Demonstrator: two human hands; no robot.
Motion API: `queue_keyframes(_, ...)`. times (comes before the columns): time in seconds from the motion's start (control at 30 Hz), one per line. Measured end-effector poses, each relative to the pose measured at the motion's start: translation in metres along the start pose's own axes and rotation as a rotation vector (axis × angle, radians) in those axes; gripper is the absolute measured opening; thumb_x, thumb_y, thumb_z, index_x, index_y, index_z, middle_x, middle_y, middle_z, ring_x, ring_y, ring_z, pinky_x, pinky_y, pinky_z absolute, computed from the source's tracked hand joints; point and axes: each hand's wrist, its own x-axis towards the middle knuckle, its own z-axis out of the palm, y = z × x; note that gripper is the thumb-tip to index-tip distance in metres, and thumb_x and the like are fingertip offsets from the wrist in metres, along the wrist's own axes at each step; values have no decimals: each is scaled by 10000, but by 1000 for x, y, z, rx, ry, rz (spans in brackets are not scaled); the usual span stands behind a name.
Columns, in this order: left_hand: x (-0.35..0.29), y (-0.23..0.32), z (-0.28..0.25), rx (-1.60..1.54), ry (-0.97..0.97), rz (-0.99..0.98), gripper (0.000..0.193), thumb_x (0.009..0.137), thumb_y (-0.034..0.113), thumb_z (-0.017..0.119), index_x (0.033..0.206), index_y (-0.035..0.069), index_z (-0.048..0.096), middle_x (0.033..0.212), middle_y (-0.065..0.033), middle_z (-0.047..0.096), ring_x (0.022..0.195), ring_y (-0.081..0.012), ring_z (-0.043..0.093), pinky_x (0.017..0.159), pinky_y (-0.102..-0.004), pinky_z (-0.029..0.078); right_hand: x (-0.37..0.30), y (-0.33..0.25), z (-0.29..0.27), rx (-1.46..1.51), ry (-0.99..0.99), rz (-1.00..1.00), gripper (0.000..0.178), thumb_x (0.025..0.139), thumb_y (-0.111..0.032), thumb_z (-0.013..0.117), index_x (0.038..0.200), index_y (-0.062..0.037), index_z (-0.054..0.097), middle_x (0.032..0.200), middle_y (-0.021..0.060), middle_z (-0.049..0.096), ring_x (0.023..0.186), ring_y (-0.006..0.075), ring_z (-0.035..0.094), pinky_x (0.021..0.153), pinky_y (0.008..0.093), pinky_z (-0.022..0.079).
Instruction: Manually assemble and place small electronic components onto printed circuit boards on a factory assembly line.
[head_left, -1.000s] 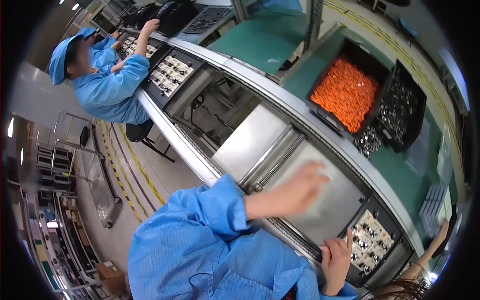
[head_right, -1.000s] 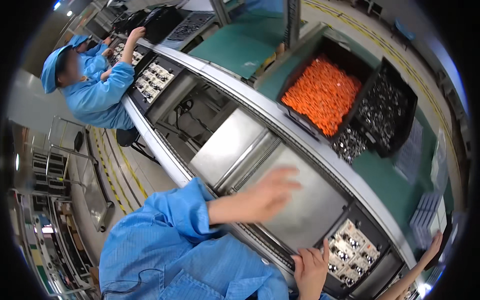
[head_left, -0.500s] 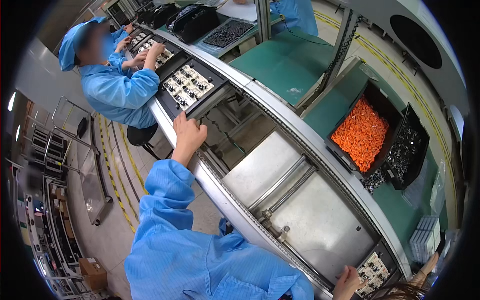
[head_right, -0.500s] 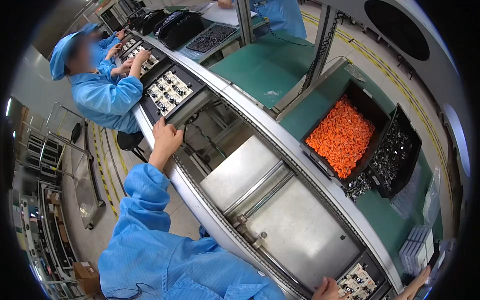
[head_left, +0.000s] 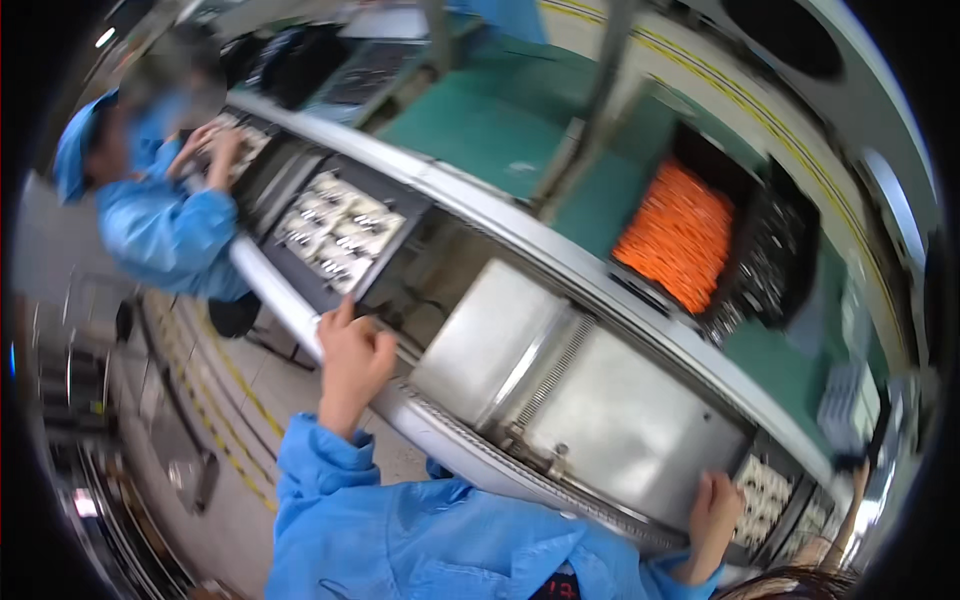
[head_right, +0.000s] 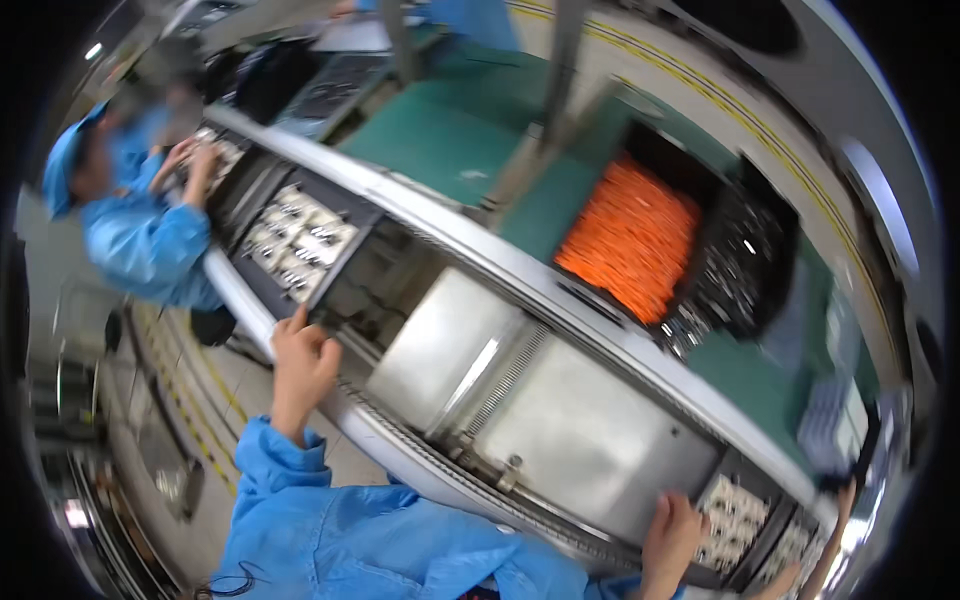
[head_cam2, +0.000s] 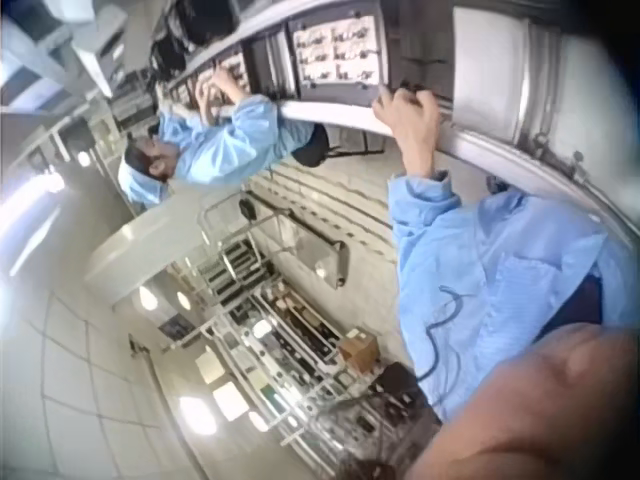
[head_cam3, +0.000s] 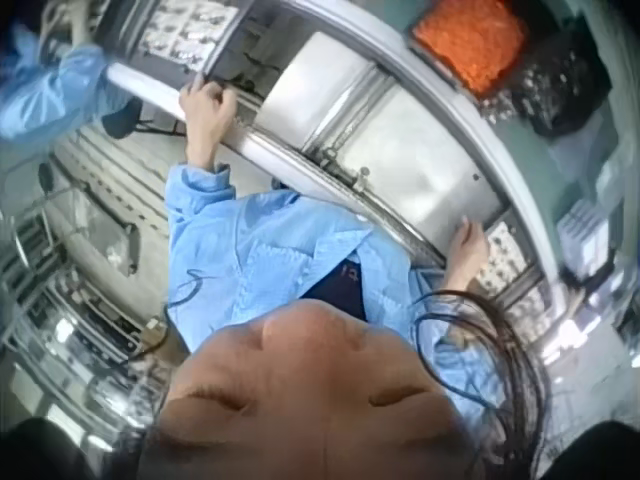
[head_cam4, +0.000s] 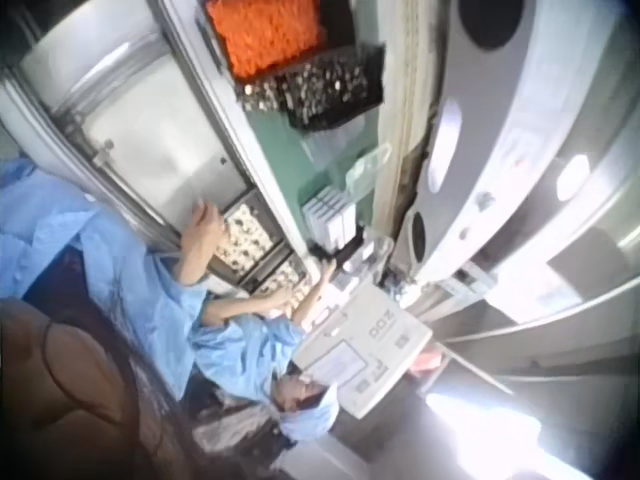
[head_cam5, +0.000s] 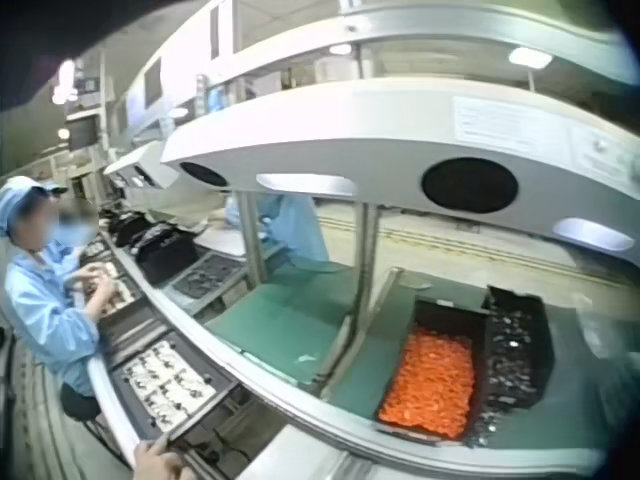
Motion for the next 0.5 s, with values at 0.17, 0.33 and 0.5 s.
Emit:
queue_keyframes(0.17, -17, 21, -23, -64, -107, 63, 179, 764, 111, 613, 650, -25, 596, 1213, -381, 596, 993, -456, 536, 952, -502, 418, 29, -72, -49, 352, 45, -431, 120, 869, -40, 644, 980, 2, 666, 913, 195, 680, 920, 385, 633, 794, 432, 506)
queue_keyframes(0.33, -23, 43, -23, -118, -178, 201, 167, 763, 27, 621, 661, -59, 520, 937, -309, 675, 772, -390, 575, 793, -446, 487, 8, -135, -93, 1329, 152, -704, 89, 940, -120, 620, 974, -39, 634, 1047, 198, 719, 1114, 384, 634, 966, 418, 508)
queue_keyframes(0.5, -31, 66, -23, -277, -299, 336, 138, 747, 20, 626, 662, -33, 532, 827, -254, 681, 711, -384, 579, 717, -432, 470, -8, -118, -131, 1500, 572, -1398, 293, 897, -68, 691, 1183, -133, 680, 1123, 36, 721, 1057, 238, 667, 861, 396, 550)
